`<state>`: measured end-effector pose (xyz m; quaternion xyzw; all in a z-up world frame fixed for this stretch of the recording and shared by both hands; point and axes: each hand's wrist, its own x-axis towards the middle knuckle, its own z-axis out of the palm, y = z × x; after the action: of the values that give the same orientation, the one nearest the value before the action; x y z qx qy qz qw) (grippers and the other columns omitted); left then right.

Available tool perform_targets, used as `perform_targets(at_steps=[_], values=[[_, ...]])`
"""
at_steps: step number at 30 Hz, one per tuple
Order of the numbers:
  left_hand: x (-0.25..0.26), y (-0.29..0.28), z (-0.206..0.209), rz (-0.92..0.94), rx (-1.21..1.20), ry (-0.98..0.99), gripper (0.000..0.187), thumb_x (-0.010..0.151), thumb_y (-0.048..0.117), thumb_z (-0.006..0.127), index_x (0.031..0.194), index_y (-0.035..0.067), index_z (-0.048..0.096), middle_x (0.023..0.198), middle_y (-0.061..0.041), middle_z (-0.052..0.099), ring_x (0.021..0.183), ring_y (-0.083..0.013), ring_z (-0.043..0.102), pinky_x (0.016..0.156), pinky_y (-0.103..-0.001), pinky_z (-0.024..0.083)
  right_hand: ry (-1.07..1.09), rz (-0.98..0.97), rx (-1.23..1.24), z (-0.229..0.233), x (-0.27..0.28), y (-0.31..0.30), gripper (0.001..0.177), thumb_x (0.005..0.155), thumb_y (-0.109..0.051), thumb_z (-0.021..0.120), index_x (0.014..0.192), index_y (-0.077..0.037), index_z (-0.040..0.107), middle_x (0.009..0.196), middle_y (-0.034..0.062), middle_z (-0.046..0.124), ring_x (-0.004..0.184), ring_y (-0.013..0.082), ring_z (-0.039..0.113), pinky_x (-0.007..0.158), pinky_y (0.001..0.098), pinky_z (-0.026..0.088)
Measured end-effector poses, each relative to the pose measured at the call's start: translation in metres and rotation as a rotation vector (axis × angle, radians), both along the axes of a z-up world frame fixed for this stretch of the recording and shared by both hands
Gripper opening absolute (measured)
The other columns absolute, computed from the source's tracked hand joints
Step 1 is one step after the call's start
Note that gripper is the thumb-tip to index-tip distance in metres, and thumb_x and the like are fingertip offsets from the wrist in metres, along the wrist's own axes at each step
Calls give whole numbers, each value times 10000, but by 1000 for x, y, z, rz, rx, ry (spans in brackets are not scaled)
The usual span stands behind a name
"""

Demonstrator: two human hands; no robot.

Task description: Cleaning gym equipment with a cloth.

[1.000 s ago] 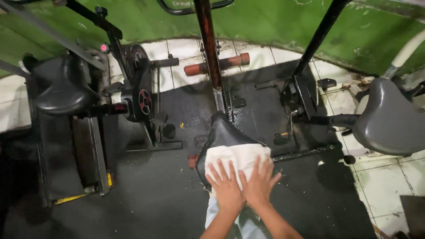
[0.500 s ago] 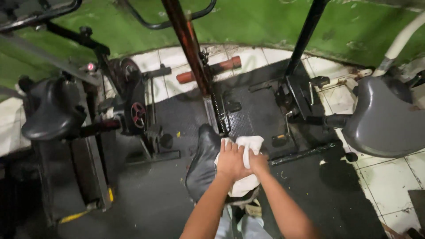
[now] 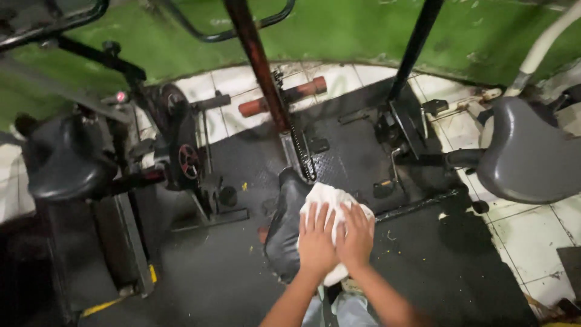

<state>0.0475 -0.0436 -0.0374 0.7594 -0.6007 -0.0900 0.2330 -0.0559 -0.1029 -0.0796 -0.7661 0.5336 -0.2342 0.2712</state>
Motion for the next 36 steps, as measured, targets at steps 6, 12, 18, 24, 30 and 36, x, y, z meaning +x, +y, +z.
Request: perform_targets(at_steps=[6,12,18,24,30,36], values=[[-9,85,-12,270,76,-177,603,950,295,542,1491,35,486,1639,-206,310,1531,-451,186,1196,-603,138,289,208,-230,48,21,65,779,837,-427,547,1474,8,441,1599,276,302,1506,466,197,1137,724,118],[5,63,5,479,92,-5,933,807,461,684,1506,-25,302,1594,-336,225,1475,-559,137,1144,-645,94,529,291,-85,74,72,32,1050,797,-710,538,1504,39,336,1617,309,211,1496,488,101,1100,745,83],[74,4,22,551,490,195,908,847,426,676,1554,11,285,1491,-261,422,1318,-454,462,1087,-561,367,588,279,144,70,144,-27,1170,760,-793,590,1553,9,279,1513,265,388,1427,427,331,1111,730,156],[113,-25,13,491,532,456,950,858,444,669,1568,-37,259,1321,-251,613,1115,-393,665,960,-476,526,612,201,323,44,171,-54,1102,740,-761,670,1501,-16,389,1317,221,620,1224,371,614,1047,605,398],[126,-29,-69,415,97,498,929,805,387,788,1484,-82,361,1370,-326,572,1171,-463,629,951,-503,515,526,145,409,37,194,-80,1095,736,-696,708,1551,-61,346,1250,266,652,1134,404,667,983,478,512],[146,-62,-31,505,297,725,891,764,429,738,1474,3,409,1305,-248,641,1168,-412,653,969,-485,523,528,159,504,33,213,-105,1028,738,-653,727,1570,-171,367,1172,246,707,1112,414,682,977,503,518]])
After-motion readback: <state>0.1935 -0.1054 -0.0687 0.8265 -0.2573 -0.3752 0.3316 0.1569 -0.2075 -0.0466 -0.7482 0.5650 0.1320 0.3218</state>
